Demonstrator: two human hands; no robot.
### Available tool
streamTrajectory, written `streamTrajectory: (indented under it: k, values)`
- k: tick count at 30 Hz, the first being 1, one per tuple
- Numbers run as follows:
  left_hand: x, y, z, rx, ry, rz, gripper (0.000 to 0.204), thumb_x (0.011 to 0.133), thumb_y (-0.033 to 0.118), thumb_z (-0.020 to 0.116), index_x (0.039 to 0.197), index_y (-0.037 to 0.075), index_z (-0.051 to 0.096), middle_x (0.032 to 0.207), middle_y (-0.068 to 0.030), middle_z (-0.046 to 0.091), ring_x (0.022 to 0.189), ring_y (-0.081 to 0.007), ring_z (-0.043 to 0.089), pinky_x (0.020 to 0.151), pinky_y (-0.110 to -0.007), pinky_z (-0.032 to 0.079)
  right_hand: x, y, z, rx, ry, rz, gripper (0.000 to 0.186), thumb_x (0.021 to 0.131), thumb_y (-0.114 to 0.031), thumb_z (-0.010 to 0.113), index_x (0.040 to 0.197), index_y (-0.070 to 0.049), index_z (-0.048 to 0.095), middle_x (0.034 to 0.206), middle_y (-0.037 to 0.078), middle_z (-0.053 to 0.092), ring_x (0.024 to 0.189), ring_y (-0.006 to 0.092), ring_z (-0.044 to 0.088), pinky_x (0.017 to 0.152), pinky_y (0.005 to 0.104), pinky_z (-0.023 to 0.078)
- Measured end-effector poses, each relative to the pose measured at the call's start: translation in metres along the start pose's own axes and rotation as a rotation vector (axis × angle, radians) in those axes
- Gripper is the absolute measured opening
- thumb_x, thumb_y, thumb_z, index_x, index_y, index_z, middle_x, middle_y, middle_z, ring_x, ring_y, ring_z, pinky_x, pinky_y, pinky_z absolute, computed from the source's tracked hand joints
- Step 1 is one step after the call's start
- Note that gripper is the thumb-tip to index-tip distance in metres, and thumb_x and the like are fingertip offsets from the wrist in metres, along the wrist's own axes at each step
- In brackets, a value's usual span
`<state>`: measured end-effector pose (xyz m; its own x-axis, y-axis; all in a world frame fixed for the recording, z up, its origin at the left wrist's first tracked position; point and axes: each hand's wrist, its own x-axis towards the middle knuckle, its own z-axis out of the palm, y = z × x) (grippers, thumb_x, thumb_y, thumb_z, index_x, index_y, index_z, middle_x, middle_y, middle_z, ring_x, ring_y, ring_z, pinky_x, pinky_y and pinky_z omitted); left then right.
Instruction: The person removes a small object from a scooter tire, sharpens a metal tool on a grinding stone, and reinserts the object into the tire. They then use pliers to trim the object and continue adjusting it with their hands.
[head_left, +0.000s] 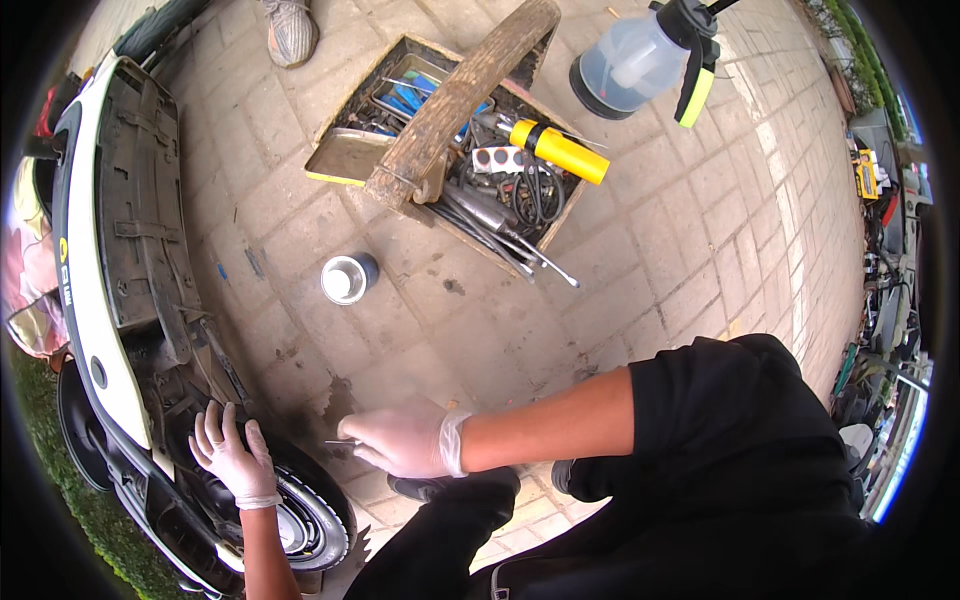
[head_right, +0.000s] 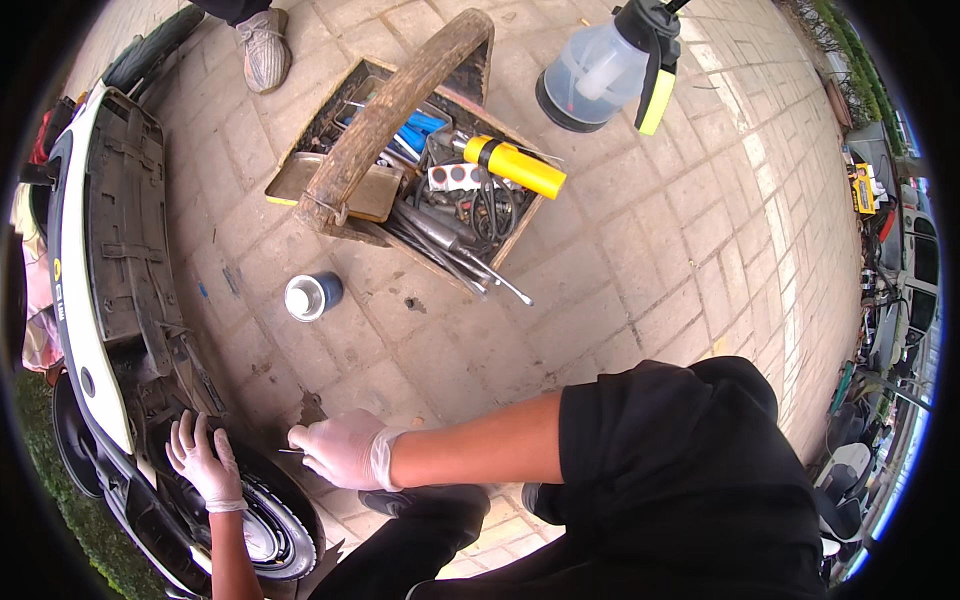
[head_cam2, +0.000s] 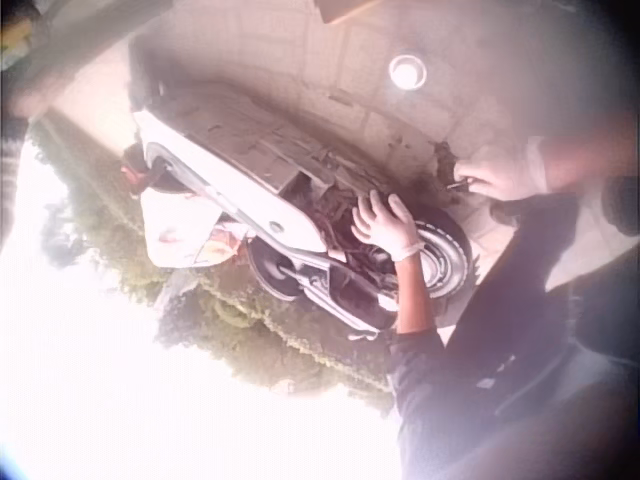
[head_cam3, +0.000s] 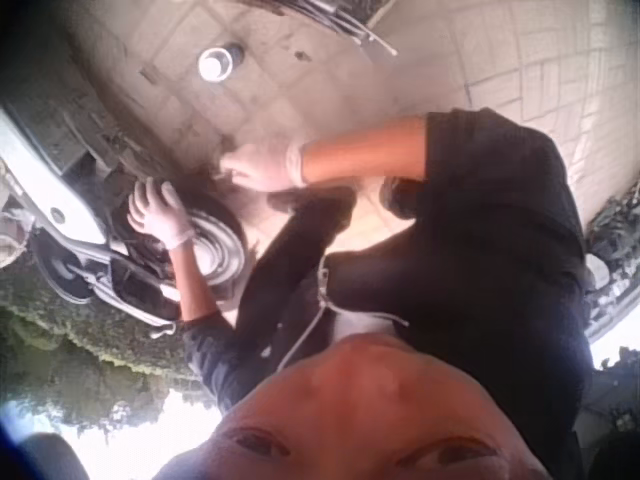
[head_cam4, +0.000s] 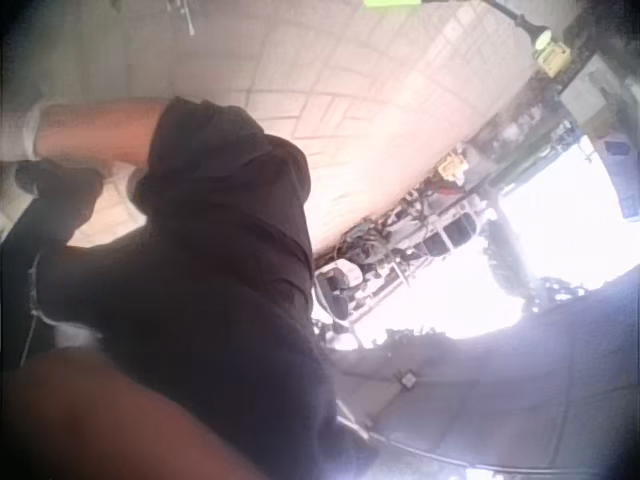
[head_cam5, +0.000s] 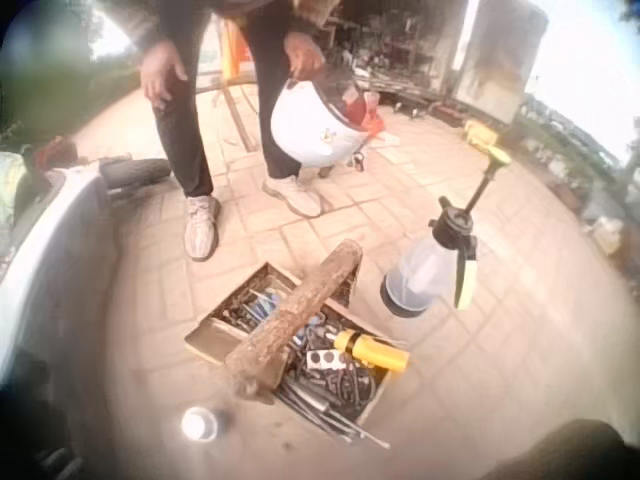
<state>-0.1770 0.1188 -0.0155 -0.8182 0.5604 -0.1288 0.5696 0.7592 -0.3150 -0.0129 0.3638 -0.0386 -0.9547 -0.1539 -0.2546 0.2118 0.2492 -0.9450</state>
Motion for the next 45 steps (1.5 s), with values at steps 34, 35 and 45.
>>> streamTrajectory:
  k: [34,35,45]
  values:
    - [-0.058,0.122,-0.188,-0.868,-0.682,0.115,0.037,0.096,0.033,0.062,0.116,0.002,0.071,0.111,-0.0185,0.072,0.107,-0.0289,0.068,0.096,-0.035,0.051,-0.225,-0.098,-0.174,-0.151,0.477,0.617,0.061,0.088,-0.042,0.067,0.131,0.002,0.058,0.127,0.027,0.062,0.120,0.0424,0.057,0.104,0.0459,0.045]
    - [-0.065,0.129,-0.218,-1.014,-0.631,0.108,0.036,0.097,0.031,0.062,0.116,0.002,0.070,0.111,-0.0174,0.072,0.107,-0.0254,0.068,0.096,-0.033,0.051,-0.256,-0.129,-0.179,-0.129,0.445,0.616,0.056,0.088,-0.041,0.066,0.126,0.000,0.062,0.122,0.025,0.065,0.116,0.0413,0.060,0.101,0.0463,0.047]
    - [0.019,0.284,-0.643,-1.330,-1.126,0.802,0.065,0.107,0.049,0.037,0.140,-0.005,0.051,0.133,-0.0190,0.061,0.124,-0.0266,0.057,0.109,-0.036,0.041,-0.389,-0.421,-0.341,-0.205,0.326,-0.196,0.028,0.092,-0.027,0.066,0.108,-0.004,0.069,0.103,0.017,0.069,0.093,0.0376,0.065,0.085,0.0462,0.052]
